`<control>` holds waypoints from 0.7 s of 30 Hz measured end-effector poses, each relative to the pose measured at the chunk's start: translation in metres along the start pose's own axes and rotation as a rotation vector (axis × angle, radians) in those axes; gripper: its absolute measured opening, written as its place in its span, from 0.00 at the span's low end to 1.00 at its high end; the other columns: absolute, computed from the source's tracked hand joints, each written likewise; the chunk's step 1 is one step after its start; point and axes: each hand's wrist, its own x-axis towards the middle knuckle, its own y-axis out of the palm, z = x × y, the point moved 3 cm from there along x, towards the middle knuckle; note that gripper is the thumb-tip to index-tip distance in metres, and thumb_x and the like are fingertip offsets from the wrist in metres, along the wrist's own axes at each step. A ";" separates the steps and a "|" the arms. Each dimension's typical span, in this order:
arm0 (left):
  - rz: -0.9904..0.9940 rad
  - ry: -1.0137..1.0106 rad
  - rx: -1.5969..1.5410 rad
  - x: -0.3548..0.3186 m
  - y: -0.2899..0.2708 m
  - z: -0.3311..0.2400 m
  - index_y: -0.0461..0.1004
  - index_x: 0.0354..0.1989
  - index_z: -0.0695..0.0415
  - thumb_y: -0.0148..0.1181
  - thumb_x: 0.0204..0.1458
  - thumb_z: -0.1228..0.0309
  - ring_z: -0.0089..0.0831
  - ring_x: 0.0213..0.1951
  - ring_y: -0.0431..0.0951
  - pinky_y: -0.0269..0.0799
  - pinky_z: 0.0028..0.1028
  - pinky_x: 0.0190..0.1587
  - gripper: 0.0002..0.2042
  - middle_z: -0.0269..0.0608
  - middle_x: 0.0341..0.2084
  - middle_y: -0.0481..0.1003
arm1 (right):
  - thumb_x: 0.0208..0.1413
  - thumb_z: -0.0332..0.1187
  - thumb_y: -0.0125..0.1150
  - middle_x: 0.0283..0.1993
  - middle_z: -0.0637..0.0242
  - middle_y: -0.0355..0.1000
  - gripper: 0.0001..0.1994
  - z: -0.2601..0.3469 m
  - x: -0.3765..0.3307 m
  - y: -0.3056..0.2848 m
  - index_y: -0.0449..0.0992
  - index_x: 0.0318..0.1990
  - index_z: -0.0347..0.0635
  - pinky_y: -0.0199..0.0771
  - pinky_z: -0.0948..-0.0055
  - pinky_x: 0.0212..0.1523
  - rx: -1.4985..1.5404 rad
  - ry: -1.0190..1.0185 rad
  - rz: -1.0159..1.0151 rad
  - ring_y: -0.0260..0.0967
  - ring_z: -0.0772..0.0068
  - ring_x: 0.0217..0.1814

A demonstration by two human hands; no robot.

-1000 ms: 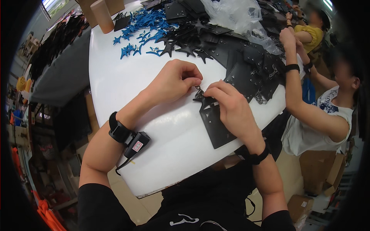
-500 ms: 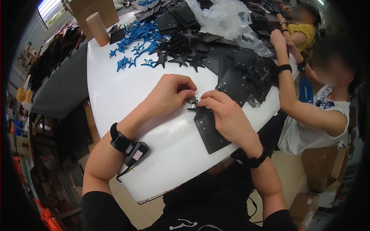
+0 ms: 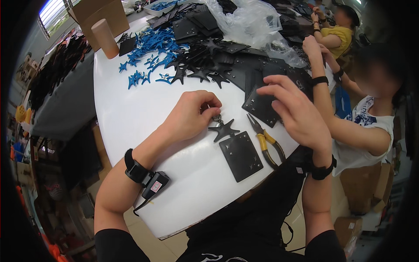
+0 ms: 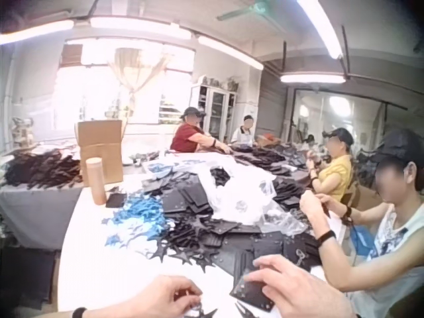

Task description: The recorder is assembling star-shaped keychains and attaching them to small leather pouches using pliers.

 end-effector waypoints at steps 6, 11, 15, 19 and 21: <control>-0.036 0.098 0.111 0.001 -0.005 0.002 0.82 0.44 0.67 0.69 0.62 0.77 0.29 0.33 0.82 0.77 0.30 0.38 0.06 0.44 0.35 0.82 | 0.66 0.20 0.58 0.66 0.54 0.71 0.19 -0.032 0.019 -0.033 0.78 0.62 0.41 0.77 0.62 0.64 -0.204 0.017 -0.106 0.77 0.51 0.62; -0.152 0.150 0.190 0.005 -0.017 -0.005 0.83 0.43 0.66 0.69 0.61 0.78 0.32 0.31 0.80 0.76 0.32 0.37 0.06 0.44 0.34 0.79 | 0.67 0.24 0.60 0.63 0.56 0.74 0.26 -0.058 0.032 -0.048 0.71 0.72 0.48 0.80 0.67 0.58 0.049 0.171 -0.436 0.78 0.65 0.57; -0.216 0.203 0.310 0.010 -0.049 0.003 0.82 0.41 0.66 0.69 0.59 0.77 0.36 0.30 0.80 0.75 0.34 0.35 0.06 0.45 0.33 0.79 | 0.65 0.28 0.66 0.68 0.54 0.73 0.32 -0.080 0.046 -0.055 0.65 0.76 0.46 0.80 0.65 0.57 0.044 0.253 -0.536 0.81 0.64 0.56; -0.174 0.150 0.500 0.007 -0.057 0.006 0.82 0.37 0.65 0.70 0.55 0.76 0.48 0.34 0.84 0.78 0.41 0.40 0.06 0.51 0.32 0.82 | 0.62 0.31 0.69 0.67 0.52 0.75 0.33 -0.103 0.058 -0.065 0.66 0.74 0.39 0.82 0.63 0.56 -0.028 0.286 -0.637 0.83 0.61 0.55; -0.166 0.151 0.499 0.010 -0.053 0.005 0.82 0.37 0.65 0.70 0.55 0.76 0.48 0.34 0.84 0.78 0.42 0.40 0.06 0.51 0.32 0.82 | 0.62 0.31 0.68 0.65 0.52 0.76 0.31 -0.122 0.064 -0.072 0.69 0.72 0.38 0.82 0.63 0.56 -0.097 0.303 -0.640 0.84 0.60 0.55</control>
